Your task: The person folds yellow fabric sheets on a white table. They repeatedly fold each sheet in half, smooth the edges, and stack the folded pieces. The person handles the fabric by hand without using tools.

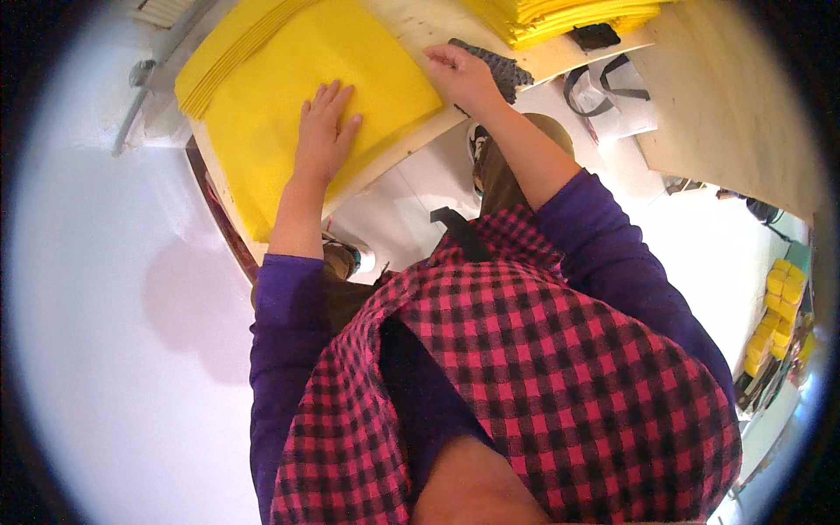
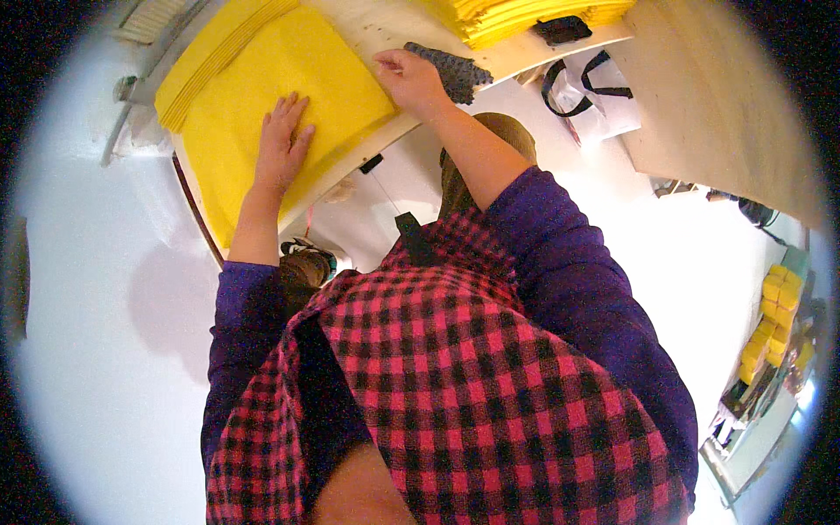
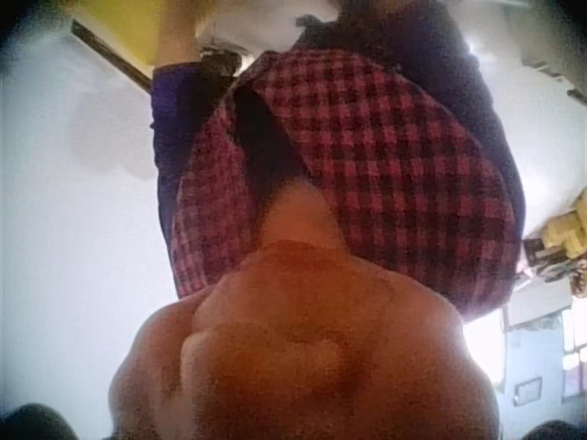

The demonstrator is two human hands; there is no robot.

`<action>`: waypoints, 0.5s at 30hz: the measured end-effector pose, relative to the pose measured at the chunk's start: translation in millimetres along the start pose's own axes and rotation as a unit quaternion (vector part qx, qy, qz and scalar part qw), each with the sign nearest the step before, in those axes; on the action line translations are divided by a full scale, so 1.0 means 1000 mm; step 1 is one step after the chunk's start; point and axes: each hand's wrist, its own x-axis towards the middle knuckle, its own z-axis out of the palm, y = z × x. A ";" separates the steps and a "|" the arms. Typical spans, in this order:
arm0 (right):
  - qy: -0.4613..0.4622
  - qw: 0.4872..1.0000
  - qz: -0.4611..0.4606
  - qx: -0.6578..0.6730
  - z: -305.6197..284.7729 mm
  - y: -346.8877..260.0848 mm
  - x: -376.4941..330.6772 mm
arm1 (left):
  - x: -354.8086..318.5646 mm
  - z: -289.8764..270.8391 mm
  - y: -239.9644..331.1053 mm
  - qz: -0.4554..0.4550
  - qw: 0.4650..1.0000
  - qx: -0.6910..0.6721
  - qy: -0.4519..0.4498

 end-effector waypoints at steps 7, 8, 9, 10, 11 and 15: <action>-0.083 0.996 -0.016 0.017 -0.004 0.020 0.001 | 0.000 0.012 -0.005 0.030 0.999 0.030 0.022; -0.095 0.995 -0.004 0.022 -0.004 0.022 0.002 | 0.000 0.014 -0.006 0.033 0.999 0.031 0.025; -0.100 0.995 -0.018 0.023 -0.004 0.024 0.002 | -0.001 0.015 -0.006 0.036 0.998 0.032 0.028; -0.105 0.994 -0.020 0.022 -0.003 0.026 0.001 | -0.001 0.016 -0.006 0.038 0.998 0.032 0.031; -0.111 0.993 -0.021 0.020 -0.002 0.027 -0.001 | -0.002 0.016 -0.006 0.039 0.998 0.031 0.034; -0.135 0.989 -0.019 0.052 0.001 0.030 -0.002 | -0.002 0.017 -0.006 0.048 0.997 0.043 0.035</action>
